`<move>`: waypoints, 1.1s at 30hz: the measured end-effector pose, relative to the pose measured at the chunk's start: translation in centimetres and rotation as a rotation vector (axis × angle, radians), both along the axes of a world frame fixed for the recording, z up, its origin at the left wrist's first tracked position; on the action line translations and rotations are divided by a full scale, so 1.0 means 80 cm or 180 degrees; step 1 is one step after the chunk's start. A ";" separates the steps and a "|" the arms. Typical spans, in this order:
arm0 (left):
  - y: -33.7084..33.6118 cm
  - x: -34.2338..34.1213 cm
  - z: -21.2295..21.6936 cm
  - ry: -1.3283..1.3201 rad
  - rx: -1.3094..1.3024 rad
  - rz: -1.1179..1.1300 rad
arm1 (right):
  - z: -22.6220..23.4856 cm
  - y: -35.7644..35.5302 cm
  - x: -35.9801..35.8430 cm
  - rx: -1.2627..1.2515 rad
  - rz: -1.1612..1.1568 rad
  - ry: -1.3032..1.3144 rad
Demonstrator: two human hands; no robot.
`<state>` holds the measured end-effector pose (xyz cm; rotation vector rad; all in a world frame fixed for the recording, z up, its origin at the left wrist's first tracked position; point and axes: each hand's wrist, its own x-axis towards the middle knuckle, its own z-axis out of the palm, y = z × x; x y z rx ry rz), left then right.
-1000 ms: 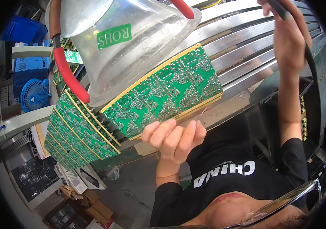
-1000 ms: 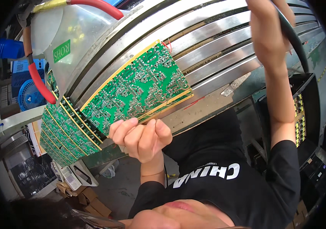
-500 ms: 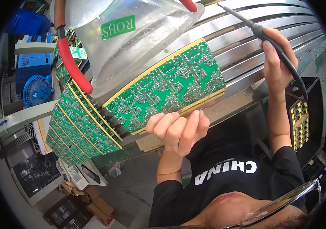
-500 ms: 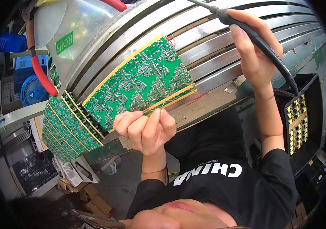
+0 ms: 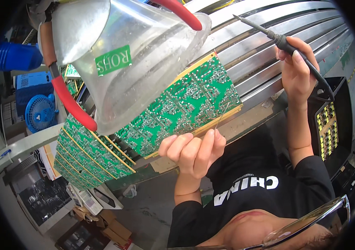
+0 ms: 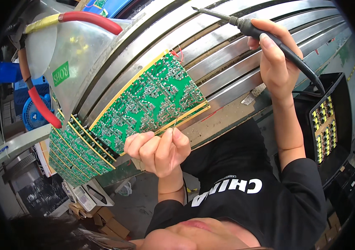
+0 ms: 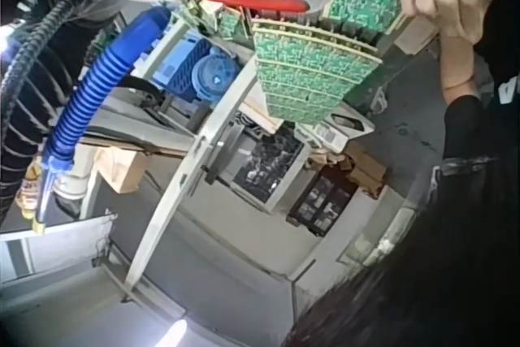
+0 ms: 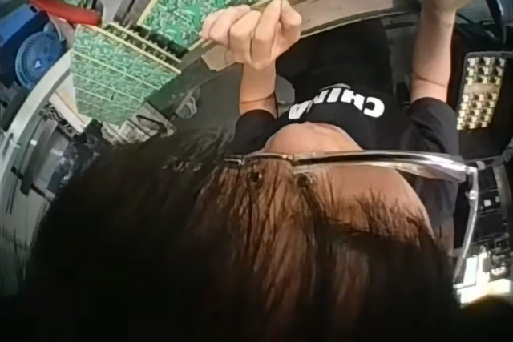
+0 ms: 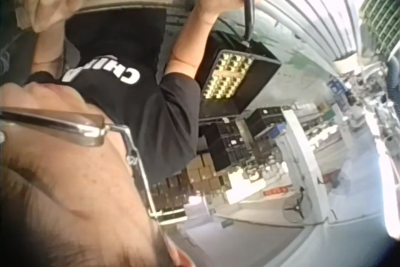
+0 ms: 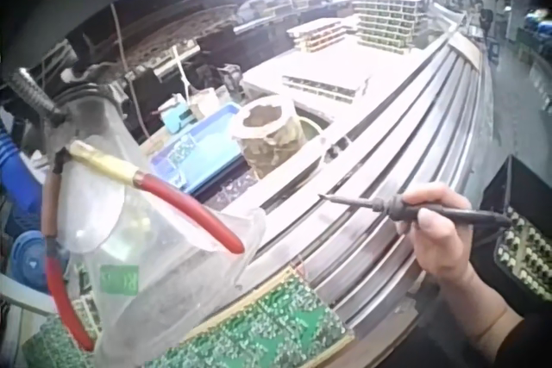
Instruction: The person places a circuit board onto the workstation and solders joints across the board using a soldering iron and solder wire.
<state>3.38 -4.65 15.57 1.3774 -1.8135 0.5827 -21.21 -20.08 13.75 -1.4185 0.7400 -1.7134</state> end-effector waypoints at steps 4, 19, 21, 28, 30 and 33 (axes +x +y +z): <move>-0.004 0.000 0.003 0.0027 0.0016 -0.0036 | 0.001 0.000 0.001 0.0000 -0.0030 -0.0003; -0.016 -0.004 -0.012 0.0137 -0.0258 -0.0115 | 0.000 -0.002 -0.001 -0.0090 0.0135 -0.0201; -0.017 -0.007 -0.012 0.0166 -0.0286 -0.0055 | -0.001 0.005 -0.004 -0.0125 0.0168 -0.0196; -0.003 -0.020 -0.016 0.0283 -0.0219 -0.0007 | -0.001 0.060 -0.022 -0.0454 0.0541 0.0143; 0.000 -0.023 -0.017 0.0368 -0.0238 -0.0026 | 0.009 0.070 -0.024 -0.0636 0.0815 0.0379; -0.002 -0.026 -0.020 0.0445 -0.0260 -0.0034 | 0.025 0.080 -0.022 -0.0800 0.0930 0.0665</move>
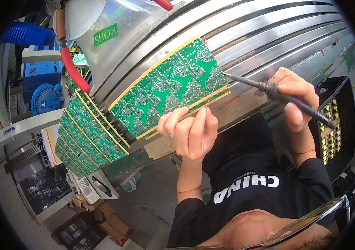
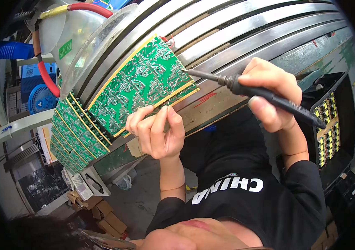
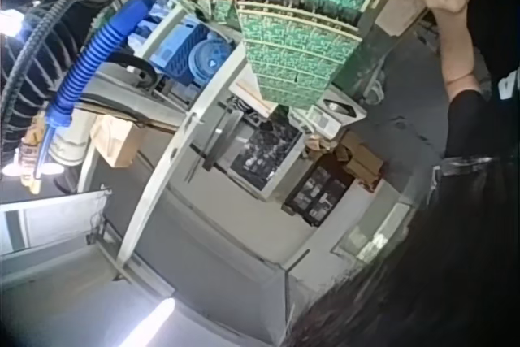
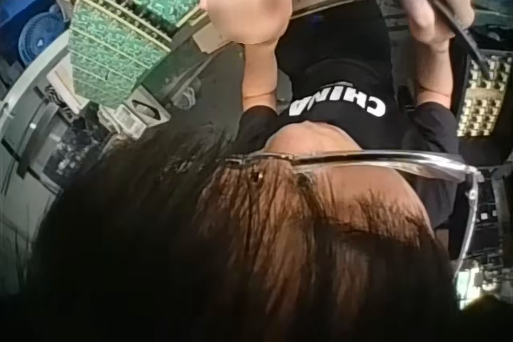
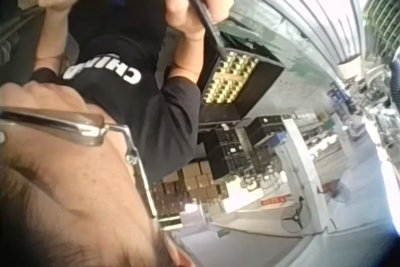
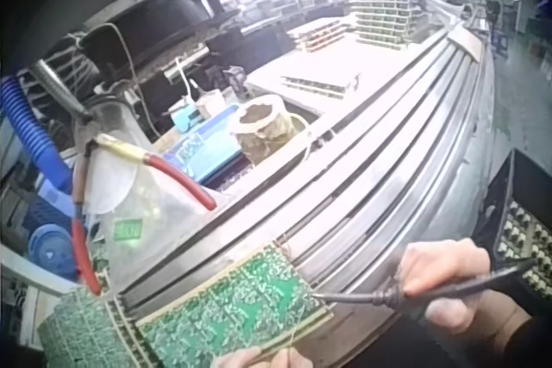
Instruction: The person places a circuit board onto the workstation and solders joints across the board using a soldering iron and solder wire.
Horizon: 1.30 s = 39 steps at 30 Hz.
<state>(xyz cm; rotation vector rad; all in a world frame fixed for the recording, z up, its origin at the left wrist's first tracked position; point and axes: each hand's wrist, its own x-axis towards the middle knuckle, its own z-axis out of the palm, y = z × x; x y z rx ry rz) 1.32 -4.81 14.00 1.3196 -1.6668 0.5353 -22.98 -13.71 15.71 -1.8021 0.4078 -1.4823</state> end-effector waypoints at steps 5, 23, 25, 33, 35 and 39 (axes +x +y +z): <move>-0.005 -0.003 0.000 0.0054 -0.0030 0.0044 | 0.017 0.000 0.006 -0.0631 -0.0052 0.0671; -0.012 -0.007 0.011 0.0092 0.0247 0.0180 | 0.032 0.004 0.013 -0.0485 -0.0246 0.1077; -0.009 -0.005 0.015 0.0150 0.0245 0.0089 | 0.032 0.003 0.013 -0.0476 -0.0245 0.1074; 0.019 0.001 0.029 0.0440 0.0019 0.0107 | 0.028 -0.003 0.009 -0.0493 -0.0080 0.1028; 0.020 0.004 0.031 0.0274 0.0013 0.0180 | 0.027 -0.004 0.009 -0.0481 -0.0097 0.1048; 0.019 0.009 0.033 0.0027 0.0123 0.0195 | 0.028 -0.006 0.009 -0.0511 -0.0095 0.1063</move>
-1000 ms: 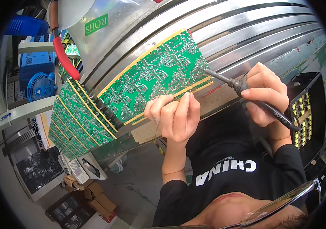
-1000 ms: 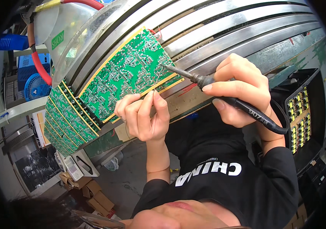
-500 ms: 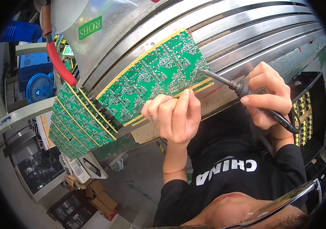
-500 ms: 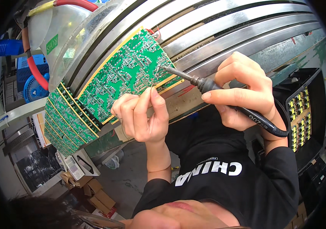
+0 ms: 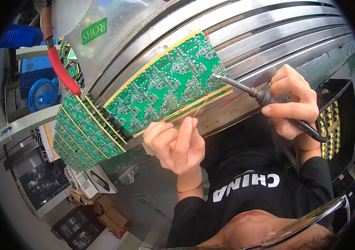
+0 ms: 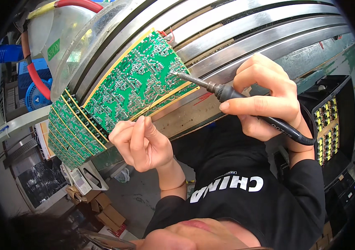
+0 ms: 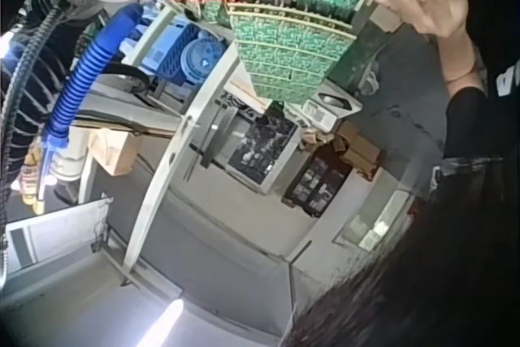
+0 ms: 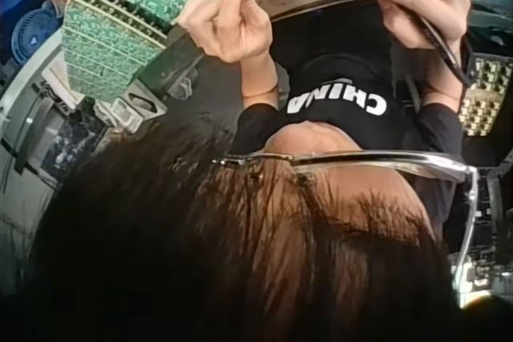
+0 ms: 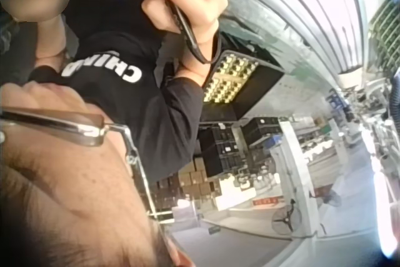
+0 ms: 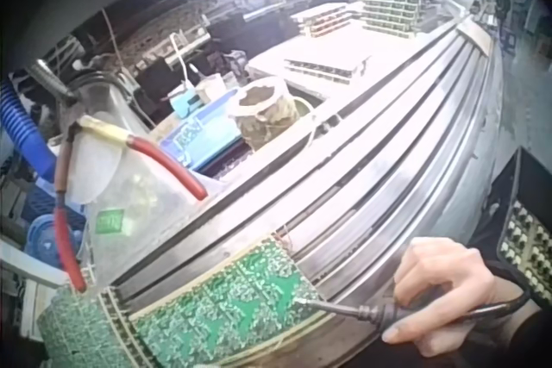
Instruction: The person places a circuit board onto the workstation and solders joints across the board using a soldering iron and solder wire.
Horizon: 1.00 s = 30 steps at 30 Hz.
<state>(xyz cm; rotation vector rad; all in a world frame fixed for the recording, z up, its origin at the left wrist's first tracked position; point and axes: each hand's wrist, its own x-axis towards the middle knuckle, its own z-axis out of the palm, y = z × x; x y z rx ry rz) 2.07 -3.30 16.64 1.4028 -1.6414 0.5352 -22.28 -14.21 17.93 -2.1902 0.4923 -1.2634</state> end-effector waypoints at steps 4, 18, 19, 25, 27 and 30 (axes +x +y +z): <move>-0.002 -0.007 -0.005 0.0145 0.0153 0.0161 | 0.001 0.002 -0.004 -0.0165 0.0022 -0.0046; -0.031 -0.030 -0.014 0.0246 0.0213 -0.0056 | -0.013 -0.014 -0.016 0.0276 0.0222 -0.0532; -0.032 -0.031 -0.014 0.0256 0.0219 -0.0067 | -0.012 -0.018 -0.017 0.0331 0.0262 -0.0543; -0.033 -0.033 -0.015 0.0263 0.0239 -0.0055 | 0.006 -0.055 -0.029 0.0740 0.0751 -0.0257; -0.034 -0.034 -0.015 0.0246 0.0246 -0.0035 | 0.014 -0.068 -0.033 0.1010 0.0848 -0.0146; -0.035 -0.033 -0.015 0.0240 0.0215 -0.0005 | 0.024 -0.086 -0.037 0.1236 0.0977 0.0095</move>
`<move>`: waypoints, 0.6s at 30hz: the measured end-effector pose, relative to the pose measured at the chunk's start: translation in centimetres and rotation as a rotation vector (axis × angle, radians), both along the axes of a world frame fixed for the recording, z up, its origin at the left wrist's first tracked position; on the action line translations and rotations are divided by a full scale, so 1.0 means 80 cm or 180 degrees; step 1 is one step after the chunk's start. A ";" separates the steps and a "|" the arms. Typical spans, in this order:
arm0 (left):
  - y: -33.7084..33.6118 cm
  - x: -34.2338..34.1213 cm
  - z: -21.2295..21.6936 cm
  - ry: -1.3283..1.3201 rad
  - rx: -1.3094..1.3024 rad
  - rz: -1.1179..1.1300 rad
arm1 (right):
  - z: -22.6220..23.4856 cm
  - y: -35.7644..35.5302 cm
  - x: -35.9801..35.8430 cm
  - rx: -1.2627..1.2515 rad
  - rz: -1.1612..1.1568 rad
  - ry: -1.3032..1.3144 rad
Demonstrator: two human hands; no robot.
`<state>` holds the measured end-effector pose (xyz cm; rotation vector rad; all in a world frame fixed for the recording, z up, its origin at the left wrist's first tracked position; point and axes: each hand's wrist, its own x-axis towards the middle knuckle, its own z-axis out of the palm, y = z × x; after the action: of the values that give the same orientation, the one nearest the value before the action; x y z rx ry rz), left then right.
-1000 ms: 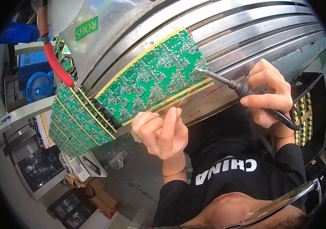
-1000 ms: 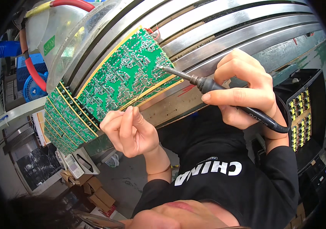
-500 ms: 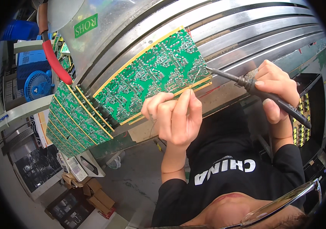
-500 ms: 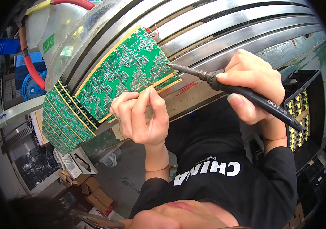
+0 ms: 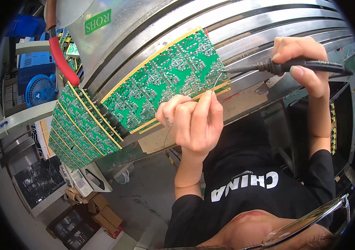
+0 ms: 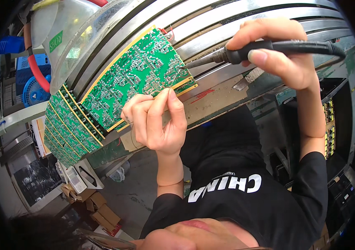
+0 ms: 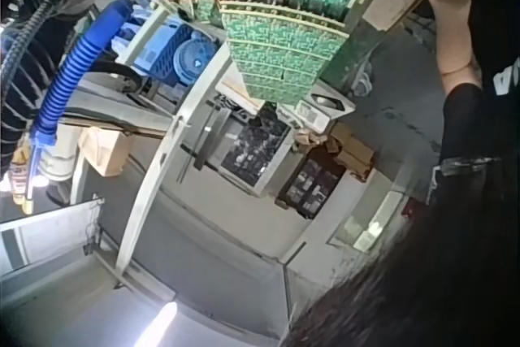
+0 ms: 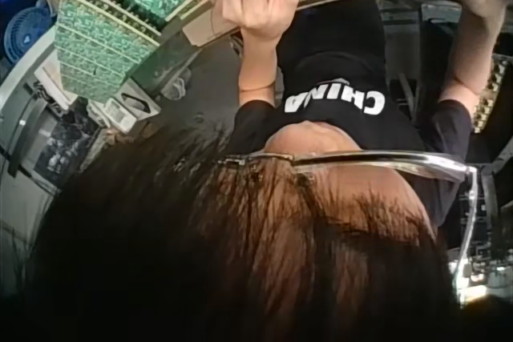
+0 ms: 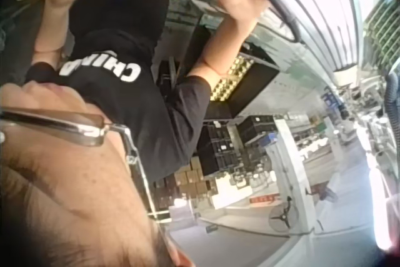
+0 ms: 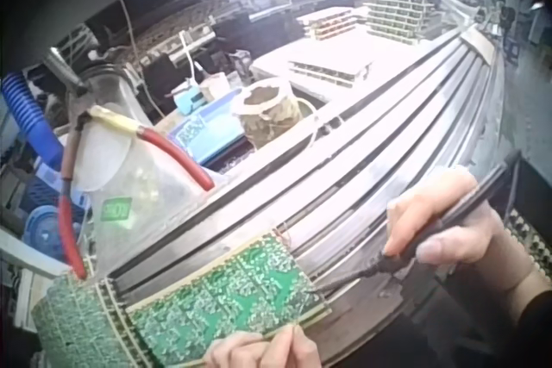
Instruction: The person places a circuit board onto the workstation and solders joints across the board using a soldering iron and solder wire.
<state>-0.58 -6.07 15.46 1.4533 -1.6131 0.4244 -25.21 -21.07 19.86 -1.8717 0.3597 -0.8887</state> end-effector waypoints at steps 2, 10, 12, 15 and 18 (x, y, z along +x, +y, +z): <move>0.000 0.002 0.002 -0.0014 -0.0018 0.0008 | 0.003 -0.007 0.001 -0.0009 0.0012 0.0033; 0.002 0.010 0.004 -0.0003 -0.0021 -0.0017 | 0.011 -0.025 0.014 -0.0290 0.0364 0.0039; 0.001 0.010 0.002 -0.0003 -0.0020 -0.0045 | 0.017 -0.027 0.015 -0.0434 0.0419 0.0102; 0.002 0.011 0.000 0.0015 -0.0018 -0.0047 | 0.022 -0.026 0.018 -0.0673 0.0481 0.0045; 0.004 0.011 0.004 0.0024 -0.0015 -0.0060 | 0.025 -0.017 0.015 -0.1004 0.0337 -0.0032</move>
<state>0.33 -5.77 15.75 1.4334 -1.6177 0.4112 -23.98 -22.46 21.83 -2.1517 0.1162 -0.9228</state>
